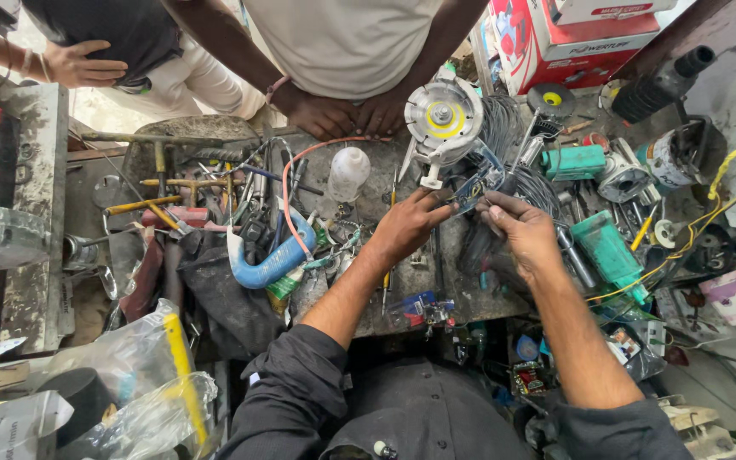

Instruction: The person repairs an electric mixer on a cluttered workbench. They unscrew and remove parts from the mixer base using a screwdriver, handle its wiring and components, and use a power drill and a blue rotary tool on the appliance while a bystander watches.

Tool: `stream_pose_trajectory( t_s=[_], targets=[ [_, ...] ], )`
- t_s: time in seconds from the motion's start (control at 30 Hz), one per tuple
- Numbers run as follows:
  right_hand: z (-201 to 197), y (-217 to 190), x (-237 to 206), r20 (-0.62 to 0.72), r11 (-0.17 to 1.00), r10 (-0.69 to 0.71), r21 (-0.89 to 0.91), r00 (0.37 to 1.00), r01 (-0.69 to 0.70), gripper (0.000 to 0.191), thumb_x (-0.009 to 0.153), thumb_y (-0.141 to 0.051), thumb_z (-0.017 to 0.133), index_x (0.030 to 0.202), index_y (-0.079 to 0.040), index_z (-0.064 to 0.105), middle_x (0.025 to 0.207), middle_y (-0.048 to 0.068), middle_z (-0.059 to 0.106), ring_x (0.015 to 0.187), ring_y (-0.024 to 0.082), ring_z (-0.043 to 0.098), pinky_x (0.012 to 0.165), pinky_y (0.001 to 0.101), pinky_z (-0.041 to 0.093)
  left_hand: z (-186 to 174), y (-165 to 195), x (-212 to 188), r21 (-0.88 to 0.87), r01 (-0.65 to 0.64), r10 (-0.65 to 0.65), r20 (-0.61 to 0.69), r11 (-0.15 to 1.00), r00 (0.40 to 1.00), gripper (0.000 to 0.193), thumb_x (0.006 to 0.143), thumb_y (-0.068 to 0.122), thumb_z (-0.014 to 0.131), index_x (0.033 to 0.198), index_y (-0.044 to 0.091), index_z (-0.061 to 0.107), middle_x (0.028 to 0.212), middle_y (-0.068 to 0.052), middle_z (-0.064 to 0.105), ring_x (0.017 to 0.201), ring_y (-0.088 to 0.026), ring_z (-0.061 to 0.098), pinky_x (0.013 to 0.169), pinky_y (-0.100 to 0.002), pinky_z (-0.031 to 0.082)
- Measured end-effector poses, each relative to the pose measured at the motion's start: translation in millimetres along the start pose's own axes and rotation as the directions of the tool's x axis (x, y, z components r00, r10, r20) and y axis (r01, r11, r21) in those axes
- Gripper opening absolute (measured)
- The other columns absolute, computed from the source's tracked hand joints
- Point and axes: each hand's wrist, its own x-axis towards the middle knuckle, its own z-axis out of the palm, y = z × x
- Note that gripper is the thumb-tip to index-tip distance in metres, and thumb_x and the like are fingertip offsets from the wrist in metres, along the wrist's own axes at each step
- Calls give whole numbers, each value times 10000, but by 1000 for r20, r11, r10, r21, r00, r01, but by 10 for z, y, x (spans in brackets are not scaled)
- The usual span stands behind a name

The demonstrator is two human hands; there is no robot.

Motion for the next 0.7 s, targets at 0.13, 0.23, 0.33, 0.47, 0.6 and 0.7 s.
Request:
stream_pose_trajectory(
  t_s=[0.13, 0.23, 0.33, 0.47, 0.6, 0.7],
  targets=[
    [157, -234, 72, 97, 918, -156, -353, 983, 181, 236, 977, -38, 664, 1194, 41, 716, 1064, 113, 755, 928, 143, 729, 820, 267, 583, 5, -1, 7, -4, 8, -8, 17, 1000, 1000, 484, 823, -11, 627, 1274, 161, 668, 1258, -86, 660, 1202, -309, 622, 914, -395, 575],
    [297, -392, 126, 205, 734, -186, -621, 961, 275, 204, 944, -77, 724, 1126, 5, 768, 980, 129, 770, 856, 161, 708, 763, 299, 546, -9, 10, 13, -8, 19, -19, 27, 1000, 999, 480, 813, -16, 621, 1255, 164, 668, 1256, -86, 662, 1199, -311, 623, 909, -397, 573],
    [419, -500, 156, 299, 469, -227, -800, 927, 374, 206, 893, -130, 752, 1070, -29, 776, 947, 142, 778, 839, 227, 749, 763, 352, 550, -38, -2, 21, -14, 36, -35, 51, 999, 998, 489, 797, -16, 618, 1248, 166, 667, 1256, -81, 662, 1196, -313, 624, 906, -402, 572],
    [522, -581, 189, 351, 384, -210, -829, 913, 407, 216, 882, -150, 743, 1062, -31, 767, 960, 178, 755, 859, 307, 744, 775, 397, 549, -59, -55, 17, -38, 35, -34, 42, 999, 999, 449, 798, -8, 620, 1214, 158, 653, 1335, -76, 652, 1204, -308, 623, 931, -398, 569],
    [587, -593, 209, 375, 300, -214, -854, 902, 426, 213, 880, -156, 736, 1060, -50, 776, 976, 186, 748, 887, 363, 725, 791, 423, 550, -43, -112, 2, -52, 17, -16, 28, 998, 999, 478, 803, -12, 611, 1250, 153, 655, 1337, -79, 639, 1204, -314, 615, 957, -407, 556],
    [623, -609, 248, 432, 137, -192, -877, 881, 460, 201, 867, -204, 776, 1016, -70, 796, 934, 195, 741, 881, 397, 696, 792, 462, 532, -34, -149, 16, -43, 11, -10, 19, 999, 1000, 447, 806, -2, 610, 1227, 142, 652, 1348, -81, 637, 1214, -315, 613, 965, -403, 555]
  ],
)
